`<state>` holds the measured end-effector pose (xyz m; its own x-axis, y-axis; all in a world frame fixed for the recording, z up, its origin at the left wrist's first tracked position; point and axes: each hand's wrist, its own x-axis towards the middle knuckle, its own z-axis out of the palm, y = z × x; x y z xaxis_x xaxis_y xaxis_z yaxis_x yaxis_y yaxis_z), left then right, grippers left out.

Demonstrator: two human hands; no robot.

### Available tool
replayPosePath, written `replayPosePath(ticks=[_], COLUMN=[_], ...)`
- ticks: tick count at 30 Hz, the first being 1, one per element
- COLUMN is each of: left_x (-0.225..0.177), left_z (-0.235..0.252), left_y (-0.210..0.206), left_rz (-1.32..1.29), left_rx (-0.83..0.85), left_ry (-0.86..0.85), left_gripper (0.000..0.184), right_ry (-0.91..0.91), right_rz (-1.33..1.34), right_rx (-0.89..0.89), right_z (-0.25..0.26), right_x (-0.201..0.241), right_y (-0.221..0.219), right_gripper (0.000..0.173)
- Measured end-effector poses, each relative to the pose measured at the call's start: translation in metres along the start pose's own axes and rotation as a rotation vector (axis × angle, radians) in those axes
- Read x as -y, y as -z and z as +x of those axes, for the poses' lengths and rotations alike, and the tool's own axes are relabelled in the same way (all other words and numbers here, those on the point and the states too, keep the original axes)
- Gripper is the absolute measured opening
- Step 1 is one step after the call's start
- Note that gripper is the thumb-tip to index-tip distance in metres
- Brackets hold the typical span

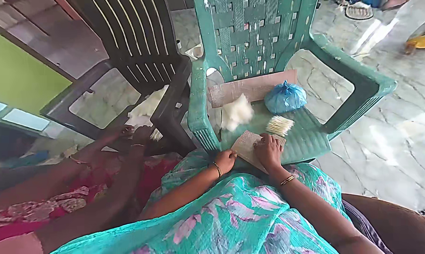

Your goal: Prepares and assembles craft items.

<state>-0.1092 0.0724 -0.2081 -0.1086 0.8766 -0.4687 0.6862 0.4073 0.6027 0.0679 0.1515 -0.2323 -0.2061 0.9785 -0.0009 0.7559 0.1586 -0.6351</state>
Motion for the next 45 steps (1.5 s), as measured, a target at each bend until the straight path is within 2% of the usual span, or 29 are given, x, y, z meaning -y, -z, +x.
replayPosePath(ticks=[3, 6, 8, 10, 12, 16, 19, 24, 26, 28, 30, 37, 43, 45], left_x=[0.001, 0.002, 0.0, -0.003, -0.006, -0.001, -0.001, -0.004, -0.002, 0.001, 0.003, -0.005, 0.002, 0.003], left_z=[0.002, 0.003, 0.002, 0.001, -0.001, -0.003, -0.003, -0.006, -0.006, -0.003, 0.001, 0.005, 0.001, 0.0], left_y=[0.001, 0.002, 0.001, 0.002, 0.002, -0.002, -0.007, -0.012, -0.01, -0.007, -0.004, 0.005, -0.004, -0.007], left_rz=[0.05, 0.074, 0.092, 0.106, 0.12, 0.121, 0.119, 0.076, -0.009, -0.088, -0.107, 0.106, 0.124, 0.123], left_rx=[-0.001, -0.007, -0.005, 0.007, 0.018, 0.092, 0.171, 0.235, 0.184, 0.116, 0.035, -0.01, 0.116, 0.161], left_ry=[0.015, 0.0, 0.002, 0.014, 0.014, -0.041, -0.118, -0.16, -0.138, -0.108, -0.079, -0.068, -0.113, -0.158], left_gripper=[0.04, 0.04, 0.04, 0.04, 0.039, 0.038, 0.035, 0.034, 0.034, 0.035, 0.034, 0.034, 0.034, 0.033], right_ry=[-0.004, 0.19, 0.403, 0.517, 0.559, 0.595, 0.624, 0.855, 0.848, 0.768, 0.724, 0.66, 0.654, 0.697], right_rz=[-0.025, -0.086, -0.191, -0.369, -0.478, -0.55, -0.579, -0.513, -0.404, -0.369, -0.412, -0.534, -0.614, -0.621], right_rx=[-0.015, 0.028, 0.18, 0.401, 0.53, 0.636, 0.63, 0.41, 0.31, 0.268, 0.235, 0.554, 0.68, 0.658], right_z=[0.004, 0.014, 0.021, 0.023, 0.019, -0.002, -0.024, -0.041, -0.034, -0.022, -0.005, 0.025, -0.013, -0.03], right_x=[-0.005, -0.012, -0.012, -0.007, -0.007, -0.024, -0.045, -0.077, -0.078, -0.07, -0.056, -0.002, -0.027, -0.04], right_y=[0.007, 0.007, 0.003, 0.001, 0.002, 0.024, 0.04, 0.057, 0.063, 0.063, 0.052, 0.003, 0.027, 0.037], right_gripper=[0.043, 0.037, 0.042, 0.057, 0.067, 0.074, 0.076, 0.065, 0.058, 0.052, 0.056, 0.071, 0.076, 0.075])
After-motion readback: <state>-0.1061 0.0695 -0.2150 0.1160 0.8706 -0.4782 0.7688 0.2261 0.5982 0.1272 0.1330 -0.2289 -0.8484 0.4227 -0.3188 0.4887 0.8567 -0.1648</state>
